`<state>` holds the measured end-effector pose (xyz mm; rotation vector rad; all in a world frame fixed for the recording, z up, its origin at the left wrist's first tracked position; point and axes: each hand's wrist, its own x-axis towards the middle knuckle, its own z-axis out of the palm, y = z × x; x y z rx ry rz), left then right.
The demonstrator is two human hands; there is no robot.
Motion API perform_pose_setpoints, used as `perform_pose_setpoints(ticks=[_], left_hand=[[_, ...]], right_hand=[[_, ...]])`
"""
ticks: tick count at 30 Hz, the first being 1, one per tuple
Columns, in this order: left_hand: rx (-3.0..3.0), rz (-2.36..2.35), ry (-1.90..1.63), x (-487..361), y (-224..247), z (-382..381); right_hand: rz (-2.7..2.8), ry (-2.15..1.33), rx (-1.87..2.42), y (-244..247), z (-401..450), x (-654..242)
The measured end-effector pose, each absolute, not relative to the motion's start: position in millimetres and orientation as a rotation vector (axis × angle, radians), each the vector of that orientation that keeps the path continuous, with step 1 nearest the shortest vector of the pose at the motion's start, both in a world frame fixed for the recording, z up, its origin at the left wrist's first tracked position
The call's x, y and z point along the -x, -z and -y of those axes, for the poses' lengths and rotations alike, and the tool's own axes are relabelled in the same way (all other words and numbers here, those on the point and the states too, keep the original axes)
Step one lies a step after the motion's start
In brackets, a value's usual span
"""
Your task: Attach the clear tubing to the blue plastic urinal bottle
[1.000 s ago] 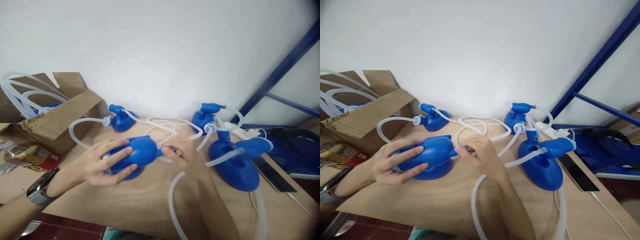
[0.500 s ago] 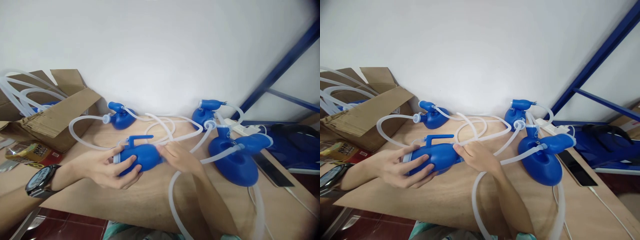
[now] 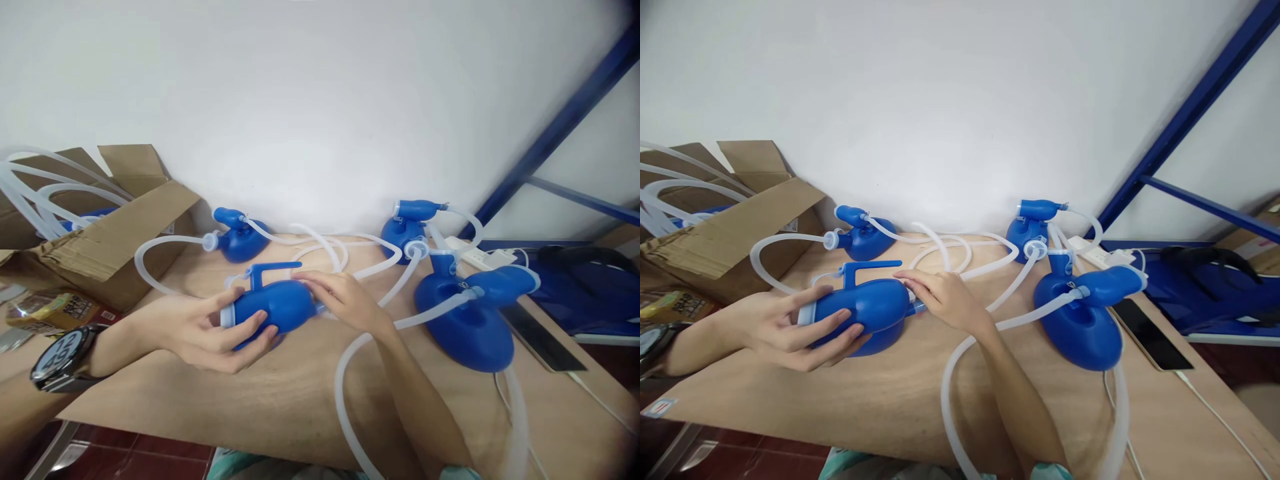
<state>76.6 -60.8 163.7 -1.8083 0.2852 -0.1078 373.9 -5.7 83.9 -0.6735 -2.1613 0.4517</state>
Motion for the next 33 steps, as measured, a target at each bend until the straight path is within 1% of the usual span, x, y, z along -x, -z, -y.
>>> perform_pose_setpoints(ticks=[2, 7, 13, 16, 19, 25, 27, 31, 33], left_hand=[[1.816, -0.243, 0.138, -76, -161, 61], [1.8, -0.225, 0.157, -75, -159, 61], [1.886, -0.122, 0.302, -77, -152, 61], [2.009, -0.03, 0.456, -83, -141, 62], [2.105, 0.061, 0.599, -91, -132, 67], [2.2, 0.194, 0.714, -97, -120, 77], [2.257, 0.282, 0.796, -98, -113, 82], [2.432, 0.594, 0.931, -109, -105, 96], [2.521, 0.768, 1.056, -116, -102, 102]], right_hand=[[2.128, -0.497, 0.686, -85, 8, -374], [2.139, -0.204, 0.768, -86, 5, -376], [1.945, -0.273, 0.636, -81, 9, -371], [1.91, -0.25, 0.583, -81, 14, -371], [1.951, -0.128, 0.513, -80, 16, -373], [1.921, 0.119, 0.368, -79, 17, -374], [1.899, 0.185, 0.333, -79, 17, -373], [1.873, 0.293, 0.305, -79, 16, -374], [1.871, 0.341, 0.305, -80, 15, -375]])
